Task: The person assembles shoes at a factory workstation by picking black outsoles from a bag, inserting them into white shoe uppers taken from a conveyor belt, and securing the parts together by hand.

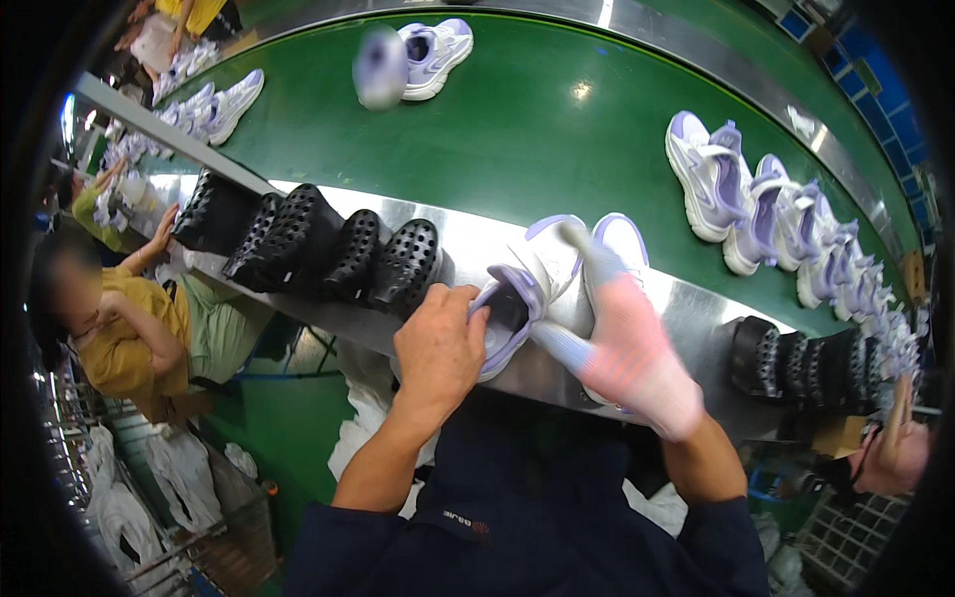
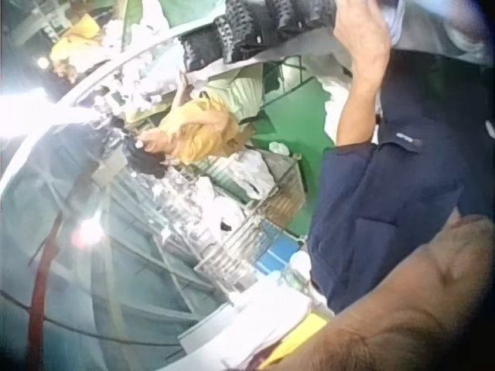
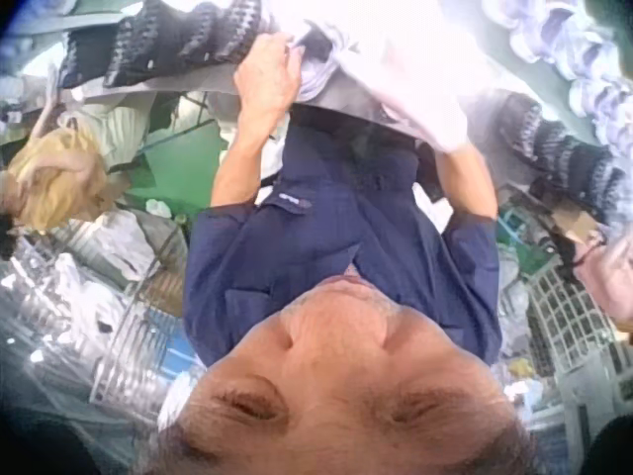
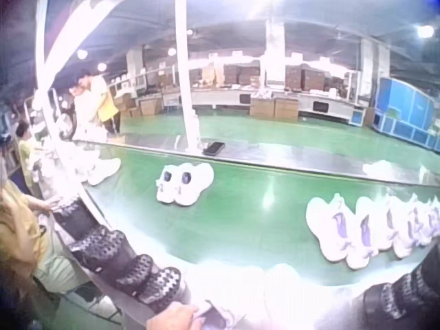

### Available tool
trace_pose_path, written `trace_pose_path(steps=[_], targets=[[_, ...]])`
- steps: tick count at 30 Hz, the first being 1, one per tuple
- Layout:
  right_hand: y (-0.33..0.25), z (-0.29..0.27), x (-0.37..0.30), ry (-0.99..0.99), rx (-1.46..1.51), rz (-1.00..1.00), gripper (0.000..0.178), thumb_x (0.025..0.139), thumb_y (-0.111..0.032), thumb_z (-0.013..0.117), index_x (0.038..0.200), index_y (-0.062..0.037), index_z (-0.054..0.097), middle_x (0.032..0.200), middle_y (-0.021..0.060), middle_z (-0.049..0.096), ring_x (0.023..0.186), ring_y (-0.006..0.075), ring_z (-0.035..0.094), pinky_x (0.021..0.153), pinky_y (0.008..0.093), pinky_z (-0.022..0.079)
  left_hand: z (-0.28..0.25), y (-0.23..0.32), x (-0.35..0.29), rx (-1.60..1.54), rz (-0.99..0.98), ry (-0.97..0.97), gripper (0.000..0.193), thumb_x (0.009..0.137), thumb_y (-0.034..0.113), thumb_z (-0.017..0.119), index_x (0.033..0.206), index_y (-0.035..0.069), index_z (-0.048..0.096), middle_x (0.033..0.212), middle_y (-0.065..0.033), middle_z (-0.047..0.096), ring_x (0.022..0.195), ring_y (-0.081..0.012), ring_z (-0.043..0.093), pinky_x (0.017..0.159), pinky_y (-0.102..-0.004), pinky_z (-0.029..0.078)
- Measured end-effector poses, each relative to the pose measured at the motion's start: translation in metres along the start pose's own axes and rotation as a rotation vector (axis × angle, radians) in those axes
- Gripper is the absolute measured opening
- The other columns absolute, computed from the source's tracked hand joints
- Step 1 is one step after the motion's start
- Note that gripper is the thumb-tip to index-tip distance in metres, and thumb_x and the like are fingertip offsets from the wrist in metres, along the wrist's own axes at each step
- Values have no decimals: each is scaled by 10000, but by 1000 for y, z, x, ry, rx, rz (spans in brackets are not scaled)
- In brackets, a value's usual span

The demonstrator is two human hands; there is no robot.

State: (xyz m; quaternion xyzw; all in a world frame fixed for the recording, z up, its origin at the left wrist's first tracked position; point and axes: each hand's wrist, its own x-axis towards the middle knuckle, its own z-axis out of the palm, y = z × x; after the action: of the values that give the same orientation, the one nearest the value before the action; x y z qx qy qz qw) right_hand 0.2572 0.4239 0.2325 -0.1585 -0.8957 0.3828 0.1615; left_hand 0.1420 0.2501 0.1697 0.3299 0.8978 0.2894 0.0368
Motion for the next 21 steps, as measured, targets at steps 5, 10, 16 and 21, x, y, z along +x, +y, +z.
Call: trace_pose_path(steps=[5,10,16,21], targets=[[-6,21,45,-506,99,311,616,795,-180,721,1358,3,552,1217,297,653,1233,471,562,1080,470,456,5,0,6,-46,-150,-13,136,918,154,683,1030,77,692,956,-152,651,837,-412,662,721,-509,519],[0,44,40,-349,-187,-136,482,825,-241,743,1265,-73,643,1062,242,715,987,430,688,882,460,552,10,3,10,-117,-100,18,184,888,91,687,1041,49,593,894,-174,615,827,-394,657,689,-506,525],[14,8,42,-287,429,394,278,927,-173,710,1151,-9,700,1061,81,736,974,159,671,909,319,526,-29,25,-15,5,-25,158,198,894,174,723,996,24,645,858,-124,599,853,-347,590,726,-465,490],[24,-12,52,-530,496,476,373,893,-234,770,1151,21,686,1065,100,734,1025,173,675,958,337,517,-36,67,-30,47,-177,130,255,893,283,735,816,40,732,843,-116,640,904,-316,564,788,-455,428]])
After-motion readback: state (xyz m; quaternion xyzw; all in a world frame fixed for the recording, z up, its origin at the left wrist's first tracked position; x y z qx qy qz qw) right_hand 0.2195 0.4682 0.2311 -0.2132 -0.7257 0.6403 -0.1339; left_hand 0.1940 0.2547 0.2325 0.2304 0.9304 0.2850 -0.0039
